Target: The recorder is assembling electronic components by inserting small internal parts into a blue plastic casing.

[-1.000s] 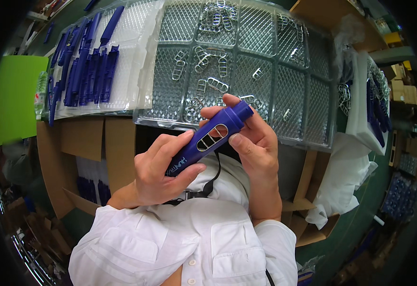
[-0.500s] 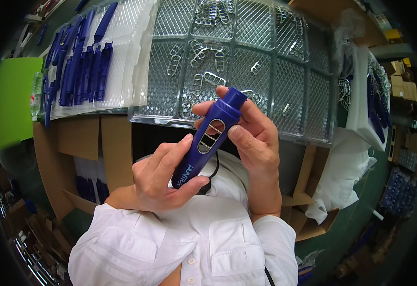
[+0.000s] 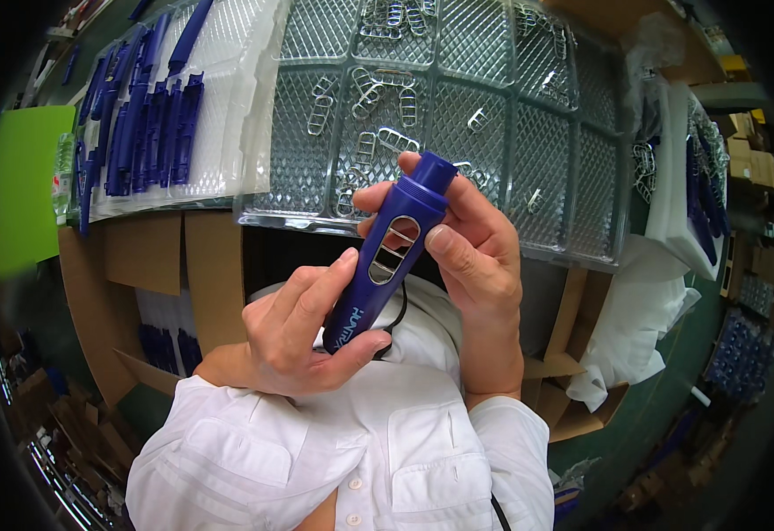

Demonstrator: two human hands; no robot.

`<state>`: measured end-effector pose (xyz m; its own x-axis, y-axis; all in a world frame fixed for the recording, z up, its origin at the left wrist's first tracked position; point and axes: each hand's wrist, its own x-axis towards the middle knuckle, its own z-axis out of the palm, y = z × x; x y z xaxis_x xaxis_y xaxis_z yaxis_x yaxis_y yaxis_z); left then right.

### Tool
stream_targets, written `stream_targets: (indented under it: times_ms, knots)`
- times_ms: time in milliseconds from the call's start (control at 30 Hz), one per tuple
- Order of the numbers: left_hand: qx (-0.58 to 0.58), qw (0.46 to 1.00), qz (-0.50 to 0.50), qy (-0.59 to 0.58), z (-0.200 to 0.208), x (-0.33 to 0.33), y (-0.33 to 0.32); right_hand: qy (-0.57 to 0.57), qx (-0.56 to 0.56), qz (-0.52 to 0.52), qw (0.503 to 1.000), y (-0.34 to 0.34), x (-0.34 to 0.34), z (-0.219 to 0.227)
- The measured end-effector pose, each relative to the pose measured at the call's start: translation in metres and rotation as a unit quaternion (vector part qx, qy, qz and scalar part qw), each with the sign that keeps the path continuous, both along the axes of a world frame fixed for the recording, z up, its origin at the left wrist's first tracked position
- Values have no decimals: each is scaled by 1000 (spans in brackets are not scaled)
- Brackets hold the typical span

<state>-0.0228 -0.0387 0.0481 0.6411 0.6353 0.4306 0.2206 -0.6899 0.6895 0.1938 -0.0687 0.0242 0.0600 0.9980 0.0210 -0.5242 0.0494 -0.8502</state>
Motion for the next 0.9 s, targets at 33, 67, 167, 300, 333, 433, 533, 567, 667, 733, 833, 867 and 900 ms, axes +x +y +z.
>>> stream_targets:
  times_ms: [33,67,167,300,333,433,533,567,667,733,833,867,900]
  knots:
    - [-1,1000,-1,0,0,0,1,0,1,0,1000,0,0,1]
    - [-2,1000,-3,-4,-1,1,1,1,3,1,1000,0,1,1]
    - [-4,1000,-6,-7,-2,2,2,0,13,2,1000,1,2,-1]
    - [-5,1000,-8,-10,-4,3,1,1,17,2,1000,1,3,-2]
    - [-6,1000,-9,-10,-4,3,1,-1,19,1,1000,1,3,-2]
    - [-10,1000,-7,-12,-5,4,1,-3,17,0,1000,1,3,1]
    - [-4,1000,-7,-15,-5,6,2,-3,11,0,1000,2,4,2]
    - [-3,1000,-6,-14,-5,6,2,-3,8,0,1000,2,4,2]
    - [8,1000,-2,-14,-7,6,1,1,12,12,1000,4,5,-1]
    - [15,1000,-4,-19,-6,6,2,7,18,14,1000,5,6,-3]
    - [1,1000,-8,-5,-4,5,1,16,28,24,999,7,8,-6]
    - [0,1000,-10,-5,-4,5,1,19,30,31,999,8,8,-6]
    - [-2,1000,-10,-4,-4,4,1,20,29,32,999,8,8,-6]
